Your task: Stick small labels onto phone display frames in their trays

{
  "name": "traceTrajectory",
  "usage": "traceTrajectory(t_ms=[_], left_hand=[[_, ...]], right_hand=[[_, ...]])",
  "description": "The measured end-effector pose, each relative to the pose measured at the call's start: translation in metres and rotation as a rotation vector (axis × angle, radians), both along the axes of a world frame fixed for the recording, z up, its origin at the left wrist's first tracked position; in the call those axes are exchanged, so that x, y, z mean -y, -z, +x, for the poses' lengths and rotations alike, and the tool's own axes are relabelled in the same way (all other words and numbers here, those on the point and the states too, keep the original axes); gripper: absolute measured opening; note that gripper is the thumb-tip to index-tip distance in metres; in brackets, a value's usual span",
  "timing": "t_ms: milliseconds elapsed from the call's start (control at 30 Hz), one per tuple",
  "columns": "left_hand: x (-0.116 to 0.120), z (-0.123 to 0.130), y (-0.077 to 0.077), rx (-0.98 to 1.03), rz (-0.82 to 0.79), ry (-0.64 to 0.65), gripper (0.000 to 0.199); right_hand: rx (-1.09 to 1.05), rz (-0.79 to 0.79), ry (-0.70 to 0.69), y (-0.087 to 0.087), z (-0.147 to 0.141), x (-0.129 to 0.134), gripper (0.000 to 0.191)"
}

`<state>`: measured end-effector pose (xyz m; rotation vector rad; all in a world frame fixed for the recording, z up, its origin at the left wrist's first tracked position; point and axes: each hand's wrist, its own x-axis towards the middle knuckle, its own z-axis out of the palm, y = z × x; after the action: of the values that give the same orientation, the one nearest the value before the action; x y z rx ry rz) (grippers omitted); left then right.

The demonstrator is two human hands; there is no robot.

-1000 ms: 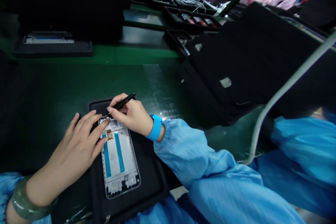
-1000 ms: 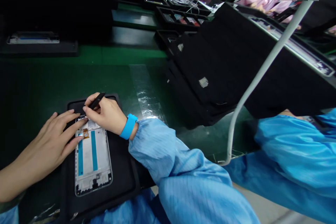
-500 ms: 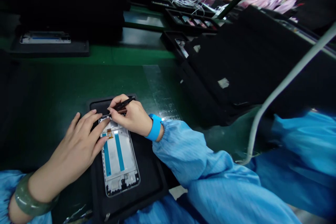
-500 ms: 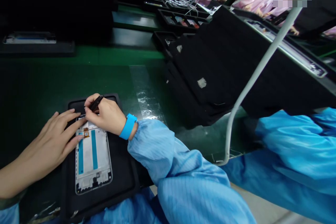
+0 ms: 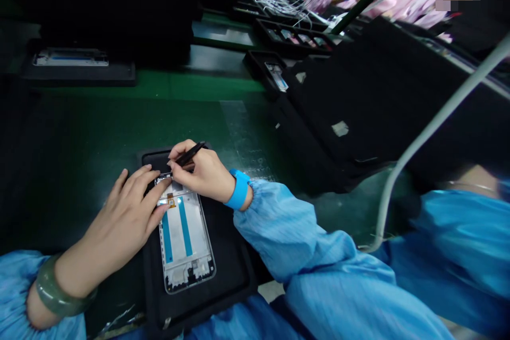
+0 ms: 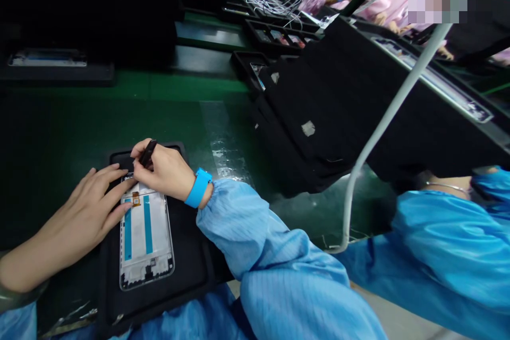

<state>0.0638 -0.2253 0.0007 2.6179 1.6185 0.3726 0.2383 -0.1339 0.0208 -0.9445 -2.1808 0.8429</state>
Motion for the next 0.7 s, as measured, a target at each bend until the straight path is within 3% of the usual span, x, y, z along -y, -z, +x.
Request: traceTrajectory(t_ms=[400,567,633,700], left_hand=[[0.000,0.000,0.001,0.002,-0.009,-0.005,0.043],[0.003,0.002,-0.006,-0.039,-0.039,-0.014,0.038],[0.004,0.003,-0.008,-0.039,-0.037,-0.012,0.040],[0.005,0.003,-0.007,-0.030,-0.031,-0.008,0.044]], right_hand=[[0.079,0.057,-0.046,-0.002,-0.001,-0.003,0.010],[0.223,0.228,-0.139,-0.005,-0.007,0.003,0.010],[0.171,0.193,-0.108,-0.002,-0.005,0.005,0.008],[0.005,0.027,-0.017,0.004,-0.001,0.004,0.004]])
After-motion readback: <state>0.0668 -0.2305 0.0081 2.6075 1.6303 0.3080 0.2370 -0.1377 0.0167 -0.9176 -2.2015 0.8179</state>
